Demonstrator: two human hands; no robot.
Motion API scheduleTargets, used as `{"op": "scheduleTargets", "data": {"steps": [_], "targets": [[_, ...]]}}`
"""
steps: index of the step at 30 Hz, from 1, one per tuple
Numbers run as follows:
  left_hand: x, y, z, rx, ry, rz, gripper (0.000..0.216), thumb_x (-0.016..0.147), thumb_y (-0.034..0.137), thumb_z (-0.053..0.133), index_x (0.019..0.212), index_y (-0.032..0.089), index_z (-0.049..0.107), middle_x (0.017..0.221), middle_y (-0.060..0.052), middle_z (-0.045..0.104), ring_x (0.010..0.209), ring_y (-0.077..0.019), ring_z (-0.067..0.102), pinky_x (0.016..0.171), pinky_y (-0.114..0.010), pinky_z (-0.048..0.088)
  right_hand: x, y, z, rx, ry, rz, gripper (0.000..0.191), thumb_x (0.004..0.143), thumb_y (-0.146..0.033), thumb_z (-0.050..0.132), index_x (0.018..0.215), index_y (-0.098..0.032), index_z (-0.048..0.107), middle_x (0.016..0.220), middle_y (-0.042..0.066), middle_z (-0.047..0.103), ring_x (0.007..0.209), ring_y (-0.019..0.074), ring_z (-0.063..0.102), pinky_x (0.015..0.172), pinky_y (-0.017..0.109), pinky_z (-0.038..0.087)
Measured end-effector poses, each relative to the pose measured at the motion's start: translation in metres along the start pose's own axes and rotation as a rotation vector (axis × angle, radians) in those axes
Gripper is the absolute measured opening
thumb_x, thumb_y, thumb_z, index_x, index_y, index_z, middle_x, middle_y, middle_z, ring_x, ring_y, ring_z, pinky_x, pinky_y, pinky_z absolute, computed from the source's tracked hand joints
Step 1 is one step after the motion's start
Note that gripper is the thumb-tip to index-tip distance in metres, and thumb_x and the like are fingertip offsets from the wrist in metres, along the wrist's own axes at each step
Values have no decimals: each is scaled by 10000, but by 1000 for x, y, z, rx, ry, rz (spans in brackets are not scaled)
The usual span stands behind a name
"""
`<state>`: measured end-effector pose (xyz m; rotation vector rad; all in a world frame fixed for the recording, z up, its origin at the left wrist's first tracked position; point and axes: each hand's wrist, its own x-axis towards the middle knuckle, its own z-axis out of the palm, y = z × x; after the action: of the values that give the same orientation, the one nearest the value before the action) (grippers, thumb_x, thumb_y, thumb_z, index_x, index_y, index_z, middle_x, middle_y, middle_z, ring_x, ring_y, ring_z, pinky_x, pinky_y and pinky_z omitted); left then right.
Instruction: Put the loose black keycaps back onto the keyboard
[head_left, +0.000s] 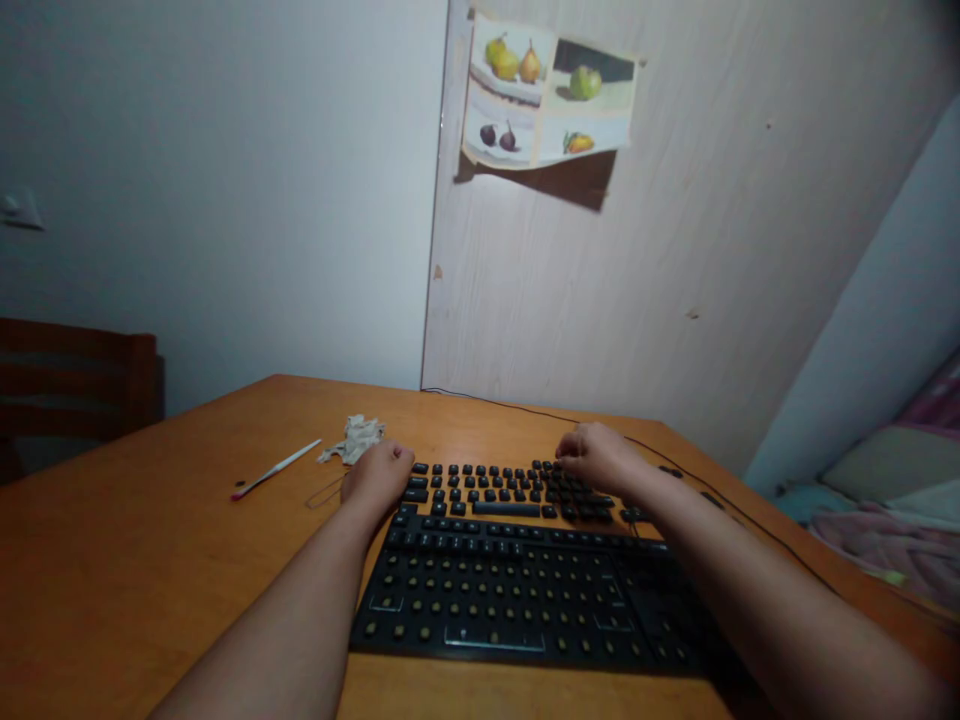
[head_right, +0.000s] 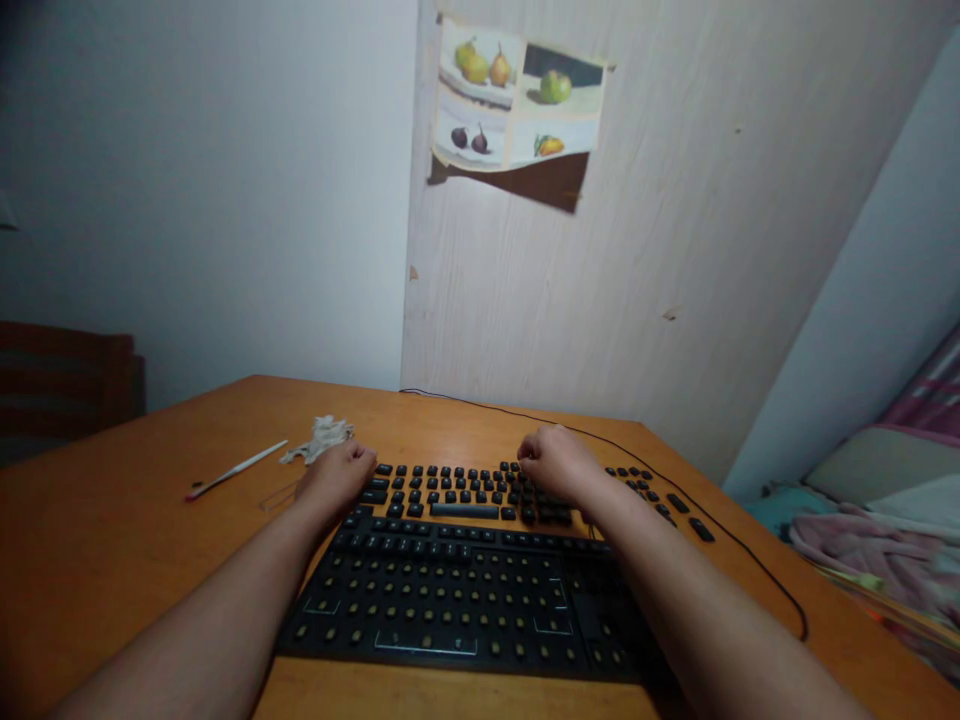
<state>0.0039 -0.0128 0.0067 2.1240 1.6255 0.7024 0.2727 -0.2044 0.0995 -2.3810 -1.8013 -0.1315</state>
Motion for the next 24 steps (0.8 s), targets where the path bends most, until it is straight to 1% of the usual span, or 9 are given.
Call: {"op": "scheduleTargets", "data": {"steps": [3, 6, 8, 13, 15, 17, 20, 24], "targets": [[-2, 2, -3, 4, -15, -8, 280, 817, 454, 464, 799, 259, 664, 853, -25, 720, 765, -218, 626, 556, -275, 317, 20, 6, 13, -15, -37, 28, 188, 783, -230, 646, 897, -196, 791, 877, 80, 761, 820, 206, 668, 692, 266, 444], [-3, 2, -4, 4, -20, -13, 277, 819, 455, 464, 801, 264, 665, 856, -26, 719, 766, -222, 627, 559, -276, 323, 35, 9, 24, -26, -69, 50, 191, 767, -242, 679, 910, -202, 798, 907, 93, 763, 875, 223, 668, 725, 274, 447], [-3, 2, -4, 3, -21, -15, 272, 820, 454, 468, 795, 269, 665, 848, -22, 717, 764, -224, 628, 560, -278, 329, 42, 10, 29, -28, -89, 59, 189, 759, -250, 698, 911, -206, 801, 925, 98, 763, 894, 230, 667, 733, 277, 447], [-2, 1, -3, 3, -15, -2, 277, 826, 457, 469, 764, 263, 657, 827, -19, 713, 759, -223, 627, 565, -281, 338, 57, 9, 39, -18, -149, 69, 194, 777, -317, 729, 926, -212, 795, 898, 82, 764, 849, 213, 673, 700, 265, 450], [-2, 0, -2, 2, -14, 2, 274, 830, 451, 464, 774, 265, 657, 838, -18, 715, 764, -222, 628, 565, -281, 338, 62, 9, 42, -21, -182, 80, 189, 789, -321, 735, 933, -208, 783, 904, 76, 758, 855, 209, 673, 720, 269, 463], [-2, 0, -2, -2, -18, 2, 271, 833, 443, 460, 787, 264, 658, 848, -18, 717, 767, -220, 631, 566, -278, 338, 66, 9, 44, -30, -227, 93, 205, 839, -343, 707, 971, -191, 747, 956, 69, 737, 881, 201, 666, 778, 300, 494], [-2, 0, -1, -1, -24, -3, 272, 833, 442, 459, 795, 260, 658, 843, -20, 720, 760, -213, 630, 568, -272, 335, 71, 10, 47, -46, -290, 104, 253, 930, -375, 613, 1057, -163, 669, 1071, 65, 681, 939, 194, 648, 849, 387, 529], [-2, 0, 0, -7, -12, -1, 283, 839, 447, 452, 787, 262, 659, 849, -18, 721, 762, -210, 626, 564, -273, 322, 75, 10, 51, -61, -338, 114, 251, 940, -356, 603, 1095, -165, 650, 1125, 67, 656, 985, 206, 638, 864, 402, 534]]}}
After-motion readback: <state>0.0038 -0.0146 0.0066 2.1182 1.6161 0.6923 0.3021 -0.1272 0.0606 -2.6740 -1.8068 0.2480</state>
